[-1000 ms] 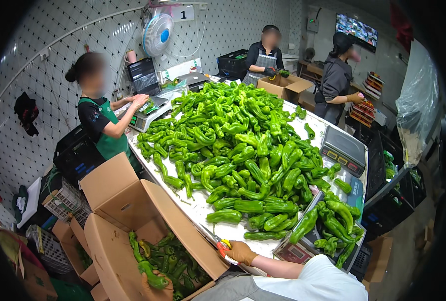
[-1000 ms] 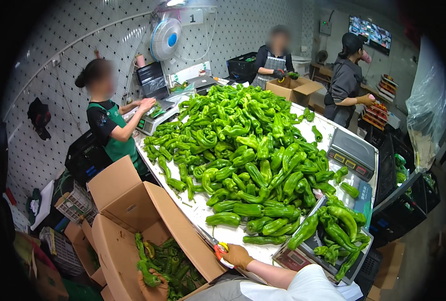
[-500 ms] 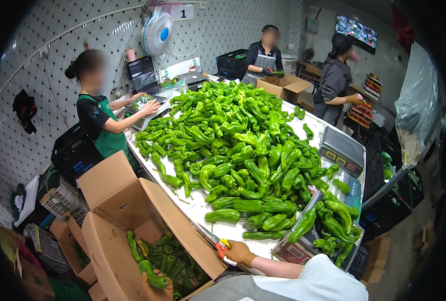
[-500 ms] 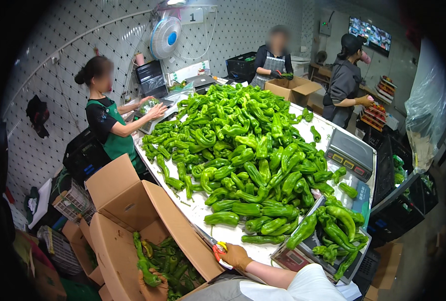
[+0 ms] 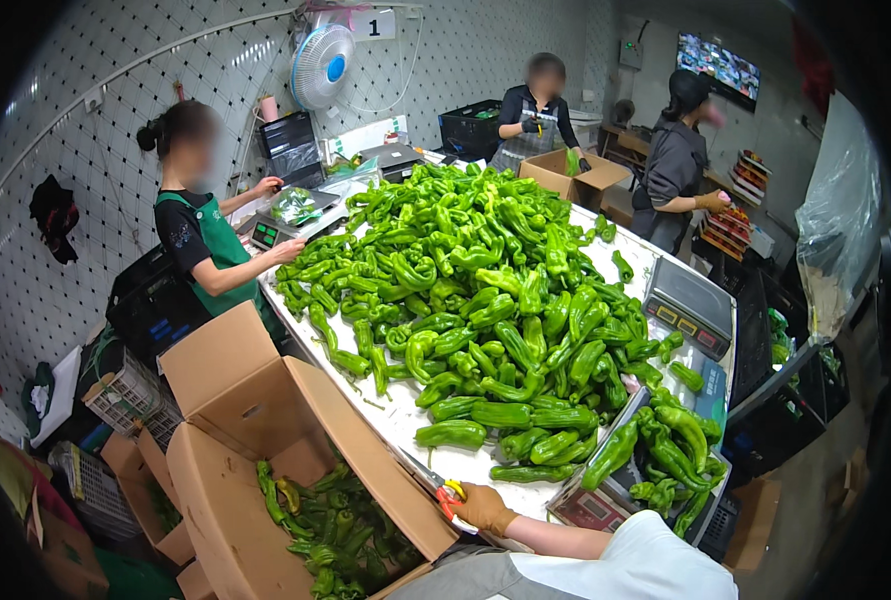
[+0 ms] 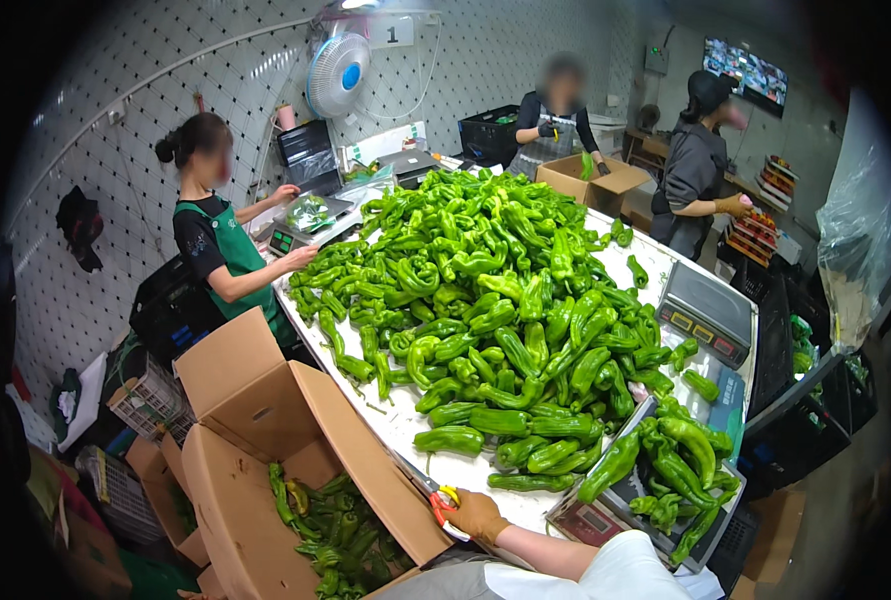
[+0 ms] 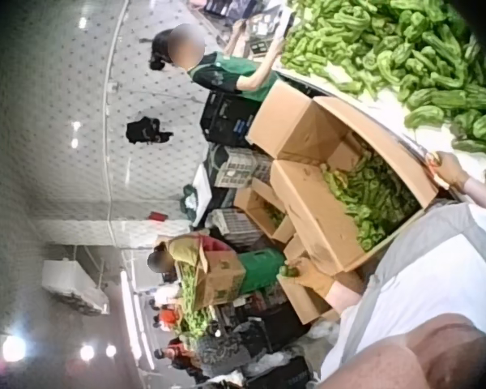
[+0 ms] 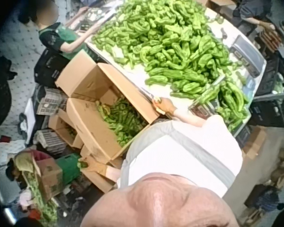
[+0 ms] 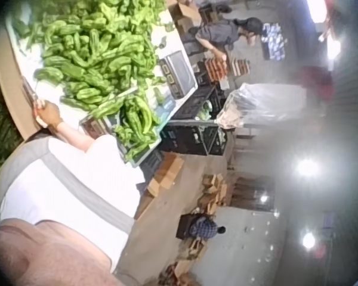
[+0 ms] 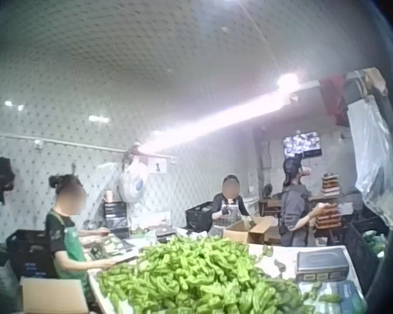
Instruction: The person repeatedly picks green peppers from a cardboard box, uses shears to trim the stems, and places the trimmed peppers onto a table. The person continues this cycle throughout the clip.
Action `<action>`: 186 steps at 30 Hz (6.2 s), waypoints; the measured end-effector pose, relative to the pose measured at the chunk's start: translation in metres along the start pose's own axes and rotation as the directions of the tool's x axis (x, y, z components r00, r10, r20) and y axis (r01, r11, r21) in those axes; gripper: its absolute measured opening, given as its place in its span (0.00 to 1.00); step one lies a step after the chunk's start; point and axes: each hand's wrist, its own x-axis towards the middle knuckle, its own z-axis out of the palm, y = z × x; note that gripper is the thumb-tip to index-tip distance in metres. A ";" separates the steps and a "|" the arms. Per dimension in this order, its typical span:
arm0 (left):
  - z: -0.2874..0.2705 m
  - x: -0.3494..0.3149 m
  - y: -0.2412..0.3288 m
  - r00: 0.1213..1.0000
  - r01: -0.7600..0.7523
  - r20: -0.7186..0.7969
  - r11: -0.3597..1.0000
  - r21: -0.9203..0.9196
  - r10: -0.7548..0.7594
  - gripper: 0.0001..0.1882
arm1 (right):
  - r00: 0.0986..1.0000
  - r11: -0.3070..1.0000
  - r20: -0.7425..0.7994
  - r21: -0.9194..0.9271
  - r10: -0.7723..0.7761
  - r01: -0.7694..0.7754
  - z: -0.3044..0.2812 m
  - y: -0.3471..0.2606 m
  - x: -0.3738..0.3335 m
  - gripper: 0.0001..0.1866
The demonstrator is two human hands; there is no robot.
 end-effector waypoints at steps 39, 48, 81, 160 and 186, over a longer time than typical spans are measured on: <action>-0.230 0.049 -0.111 0.710 0.083 -0.670 -0.920 0.384 -0.216 0.20 | 0.998 0.997 -0.020 -0.046 0.056 -0.057 -0.004 -0.014 -0.011 0.33; -0.262 0.047 -0.124 0.498 0.564 -0.503 -0.177 0.807 -0.706 0.31 | 0.998 0.999 -0.059 -0.029 0.033 -0.034 0.012 -0.005 -0.003 0.25; -0.215 0.032 -0.197 0.362 0.611 -0.856 -0.600 0.517 -0.369 0.27 | 0.991 0.938 -0.136 0.343 0.004 0.043 0.023 0.010 0.000 0.17; 0.038 -0.057 -0.210 0.826 0.264 0.120 0.568 0.780 -0.550 0.23 | 0.934 0.416 0.266 0.897 -0.240 -0.149 -0.048 -0.110 -0.035 0.11; 0.024 -0.052 -0.206 0.772 0.618 0.036 0.763 0.190 -0.634 0.23 | 0.918 0.466 -0.097 0.838 -0.385 0.284 -0.051 -0.109 -0.031 0.17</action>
